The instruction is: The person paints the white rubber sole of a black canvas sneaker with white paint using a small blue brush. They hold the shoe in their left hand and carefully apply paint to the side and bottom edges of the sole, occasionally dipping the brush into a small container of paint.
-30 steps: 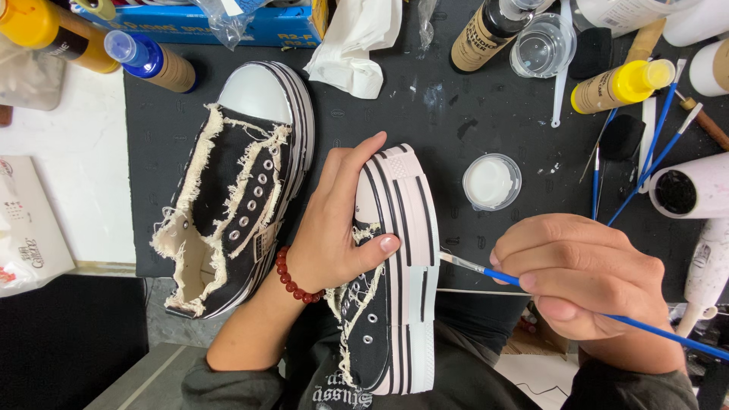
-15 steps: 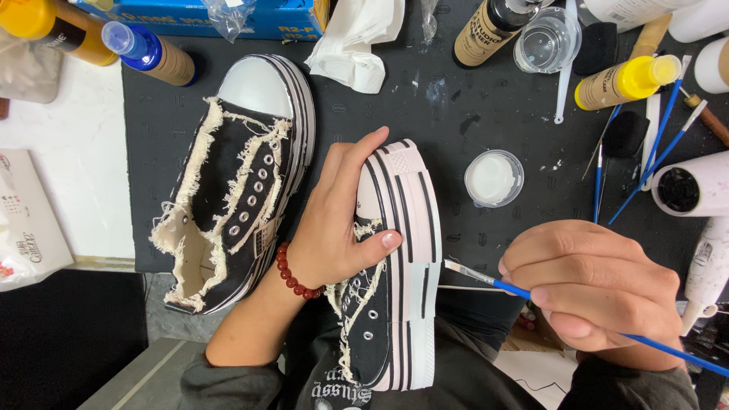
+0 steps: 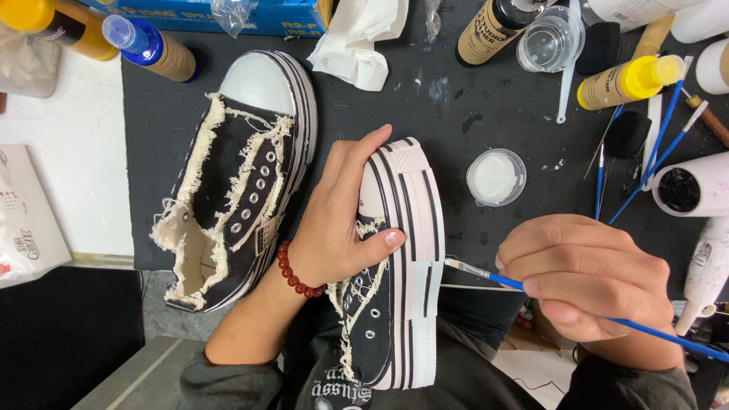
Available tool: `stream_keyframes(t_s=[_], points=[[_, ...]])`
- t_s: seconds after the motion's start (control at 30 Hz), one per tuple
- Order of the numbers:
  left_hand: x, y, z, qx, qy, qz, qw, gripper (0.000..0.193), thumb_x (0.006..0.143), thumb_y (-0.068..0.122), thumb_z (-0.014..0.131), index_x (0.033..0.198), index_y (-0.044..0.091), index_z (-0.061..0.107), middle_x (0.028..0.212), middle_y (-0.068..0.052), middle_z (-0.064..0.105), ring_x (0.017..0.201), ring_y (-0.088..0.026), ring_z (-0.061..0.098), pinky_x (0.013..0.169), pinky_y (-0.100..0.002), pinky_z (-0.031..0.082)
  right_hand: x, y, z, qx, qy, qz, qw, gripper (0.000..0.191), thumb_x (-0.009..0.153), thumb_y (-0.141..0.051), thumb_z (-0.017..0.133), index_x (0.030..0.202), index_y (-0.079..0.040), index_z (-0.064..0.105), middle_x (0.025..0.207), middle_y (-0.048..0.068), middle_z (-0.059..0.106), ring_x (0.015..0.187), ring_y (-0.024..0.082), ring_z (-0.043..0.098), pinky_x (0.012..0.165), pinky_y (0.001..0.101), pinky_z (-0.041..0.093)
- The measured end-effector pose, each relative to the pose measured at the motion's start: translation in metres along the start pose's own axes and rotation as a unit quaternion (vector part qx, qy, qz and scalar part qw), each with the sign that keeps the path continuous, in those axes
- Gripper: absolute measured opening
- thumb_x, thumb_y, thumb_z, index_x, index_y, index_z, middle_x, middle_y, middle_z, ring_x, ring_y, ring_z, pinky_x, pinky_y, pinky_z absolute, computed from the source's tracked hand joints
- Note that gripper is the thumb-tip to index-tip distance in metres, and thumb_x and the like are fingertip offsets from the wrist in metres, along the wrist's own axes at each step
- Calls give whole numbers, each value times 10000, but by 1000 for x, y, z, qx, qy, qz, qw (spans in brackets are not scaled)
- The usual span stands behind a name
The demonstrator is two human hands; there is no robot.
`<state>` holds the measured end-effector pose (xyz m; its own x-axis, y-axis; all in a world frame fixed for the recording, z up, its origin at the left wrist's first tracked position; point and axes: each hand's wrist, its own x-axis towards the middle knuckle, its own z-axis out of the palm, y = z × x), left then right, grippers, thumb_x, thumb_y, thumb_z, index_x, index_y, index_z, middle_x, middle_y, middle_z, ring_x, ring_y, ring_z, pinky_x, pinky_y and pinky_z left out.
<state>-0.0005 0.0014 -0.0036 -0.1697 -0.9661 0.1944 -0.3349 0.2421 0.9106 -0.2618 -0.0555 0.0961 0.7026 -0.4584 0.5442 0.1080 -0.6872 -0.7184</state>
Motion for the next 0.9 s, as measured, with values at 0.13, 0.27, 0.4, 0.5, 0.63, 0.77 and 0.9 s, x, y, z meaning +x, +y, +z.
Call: stream_keyframes(t_s=[0.13,0.27,0.4,0.5,0.63,0.77,0.9], points=[[0,0,0,-3,0,1,1000,945,959,693,558,1576,4,361,1295,-183,520,1175,-280,598,1052,-375,492,-9,10,3,-5,51,-29,998,269,1076,-168,527,883,20,524,672,147,633,587,273,686,543,393,609],[0,0,1,-6,2,0,1000,941,963,692,559,1575,6,359,1310,-185,518,1189,-283,600,1056,-373,494,-13,13,10,8,122,-40,992,265,1063,-184,536,884,12,524,653,137,624,553,251,666,524,383,601],[0,2,-1,-5,1,1,1000,938,961,680,570,1575,4,356,1306,-184,518,1188,-285,597,1060,-372,491,-9,14,15,7,78,-29,997,275,1098,-184,478,911,16,477,667,159,618,574,270,670,546,396,611],[0,2,-1,-6,3,4,1000,934,956,666,586,1575,5,357,1304,-186,519,1185,-290,595,1062,-370,488,-6,15,16,11,73,-28,997,272,1100,-176,477,918,26,471,671,169,619,576,280,671,544,404,611],[-1,3,-2,-9,7,7,1000,920,955,641,610,1575,10,359,1316,-189,519,1203,-298,592,1078,-369,485,-3,16,18,-5,63,-23,998,289,1103,-190,478,930,40,449,682,163,614,592,288,664,555,403,603],[-1,4,-2,-11,7,5,1000,913,949,621,625,1575,13,359,1321,-191,519,1200,-299,595,1073,-367,487,1,16,22,-37,100,-39,994,290,1093,-222,475,956,32,448,691,158,609,611,278,663,573,392,603],[-1,6,-3,-15,5,3,1000,906,946,606,630,1573,11,358,1307,-188,520,1190,-298,600,1060,-364,494,8,12,22,-33,99,-52,993,290,1084,-212,490,942,41,483,686,157,617,595,279,667,549,388,599]])
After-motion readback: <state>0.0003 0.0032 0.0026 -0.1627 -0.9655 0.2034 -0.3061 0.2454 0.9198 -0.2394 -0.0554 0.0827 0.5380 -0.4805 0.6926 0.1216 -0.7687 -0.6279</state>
